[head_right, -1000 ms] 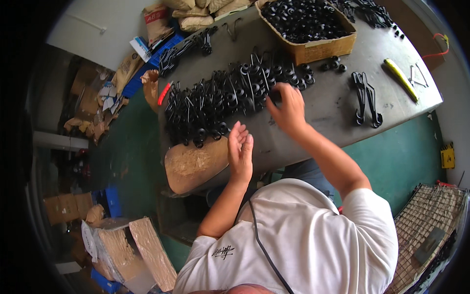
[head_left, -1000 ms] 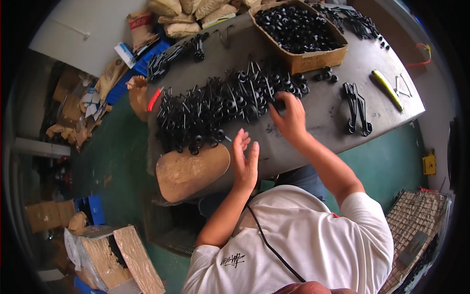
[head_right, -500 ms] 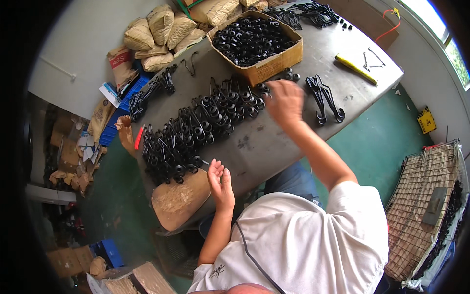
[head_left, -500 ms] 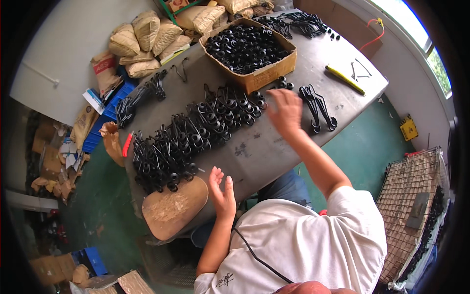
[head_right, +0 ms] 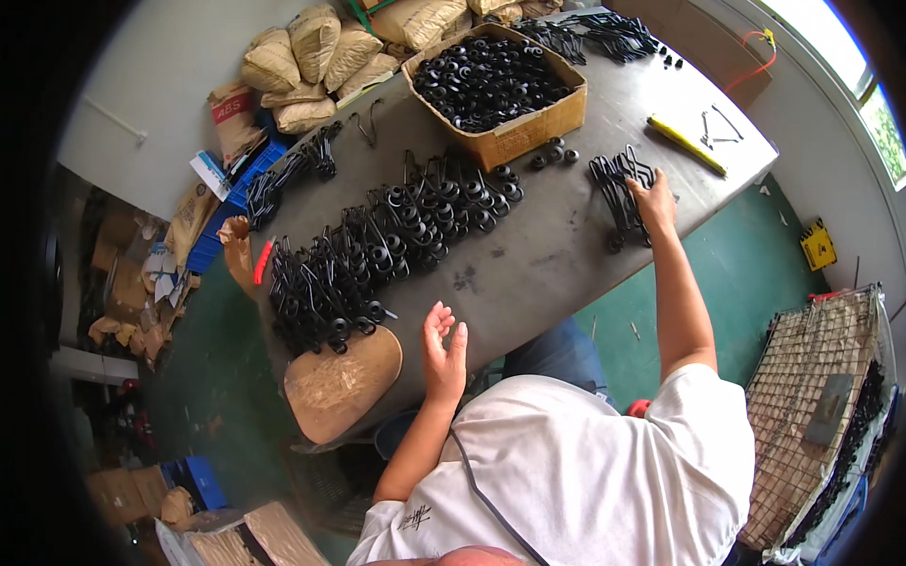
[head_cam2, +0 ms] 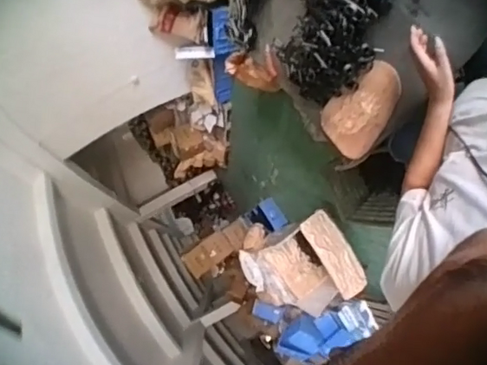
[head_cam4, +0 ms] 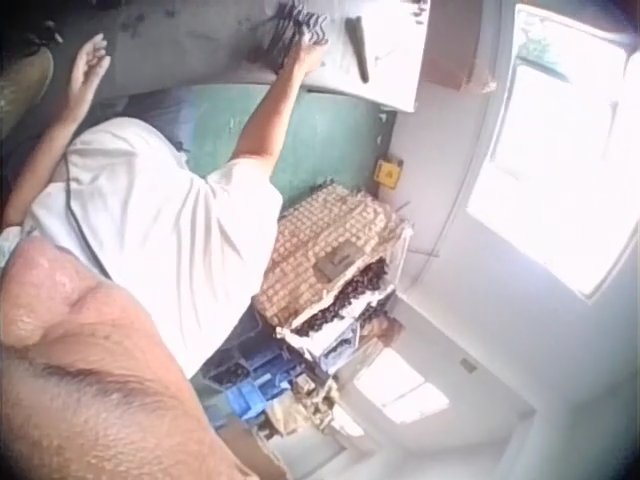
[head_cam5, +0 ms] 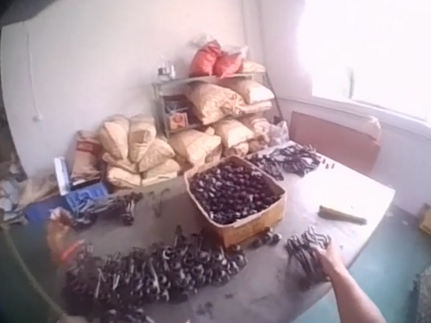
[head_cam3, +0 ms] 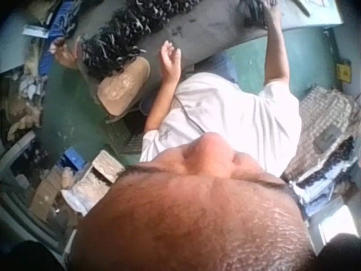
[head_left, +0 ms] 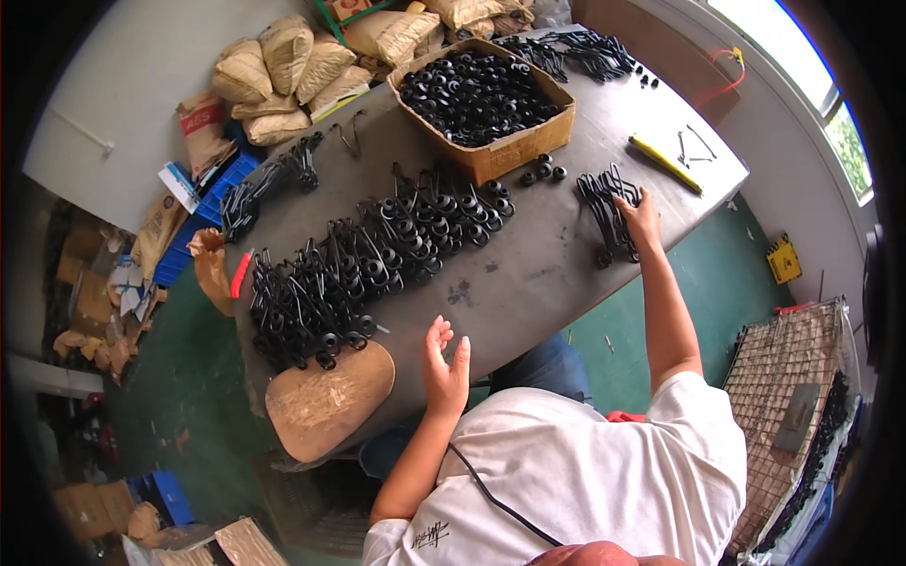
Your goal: Assembling black rubber grommets onto metal hooks at a manufacturing workbench.
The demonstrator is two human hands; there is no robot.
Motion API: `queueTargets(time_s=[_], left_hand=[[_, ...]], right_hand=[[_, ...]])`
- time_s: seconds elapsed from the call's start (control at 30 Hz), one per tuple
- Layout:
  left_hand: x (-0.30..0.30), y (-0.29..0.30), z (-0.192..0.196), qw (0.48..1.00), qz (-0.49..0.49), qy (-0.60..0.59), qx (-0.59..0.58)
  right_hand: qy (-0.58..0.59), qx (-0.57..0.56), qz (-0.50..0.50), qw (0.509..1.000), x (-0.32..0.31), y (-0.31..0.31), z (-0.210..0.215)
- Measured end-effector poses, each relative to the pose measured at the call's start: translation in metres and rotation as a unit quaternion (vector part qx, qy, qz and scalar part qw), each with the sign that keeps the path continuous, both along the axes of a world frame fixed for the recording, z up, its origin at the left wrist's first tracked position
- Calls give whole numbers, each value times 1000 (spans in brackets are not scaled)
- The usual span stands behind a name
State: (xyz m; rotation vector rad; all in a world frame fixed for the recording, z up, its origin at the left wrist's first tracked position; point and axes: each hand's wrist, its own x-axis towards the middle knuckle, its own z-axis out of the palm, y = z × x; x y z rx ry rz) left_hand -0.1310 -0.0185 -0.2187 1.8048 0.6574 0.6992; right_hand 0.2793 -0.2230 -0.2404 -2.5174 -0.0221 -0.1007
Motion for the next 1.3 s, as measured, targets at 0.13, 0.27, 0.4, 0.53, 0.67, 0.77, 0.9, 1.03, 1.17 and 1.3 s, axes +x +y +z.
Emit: queueTargets(time_s=[0.13,0.27,0.4,0.53,0.67,0.77,0.9,1.03,1.17,1.3], left_hand=[[-2,0,-3,1000,8,12,-5],[3,-1,-7,1000,0,13,28],[16,-6,-3,994,-38,11,99],[24,-7,-5,972,-102,23,208],[14,-6,-11,962,-138,55,230],[19,-8,-14,948,-162,70,263],[30,-11,-23,923,-186,78,328],[35,-11,-28,895,-206,121,377],[25,-8,-29,907,-148,115,378],[27,-3,-19,984,-64,-25,167]], right_hand=[[-71,18,-5,997,-5,-2,-2],[-238,37,39,970,-67,38,42],[-18,171,196,965,-161,75,32],[-53,96,280,954,-209,98,-5],[-278,58,294,912,-150,124,4],[-289,-15,288,913,-65,156,-9],[-231,-106,360,898,-13,172,-27],[-179,-202,380,885,-12,166,-33],[-184,125,325,919,-79,135,-40],[287,482,313,766,-191,102,6]])
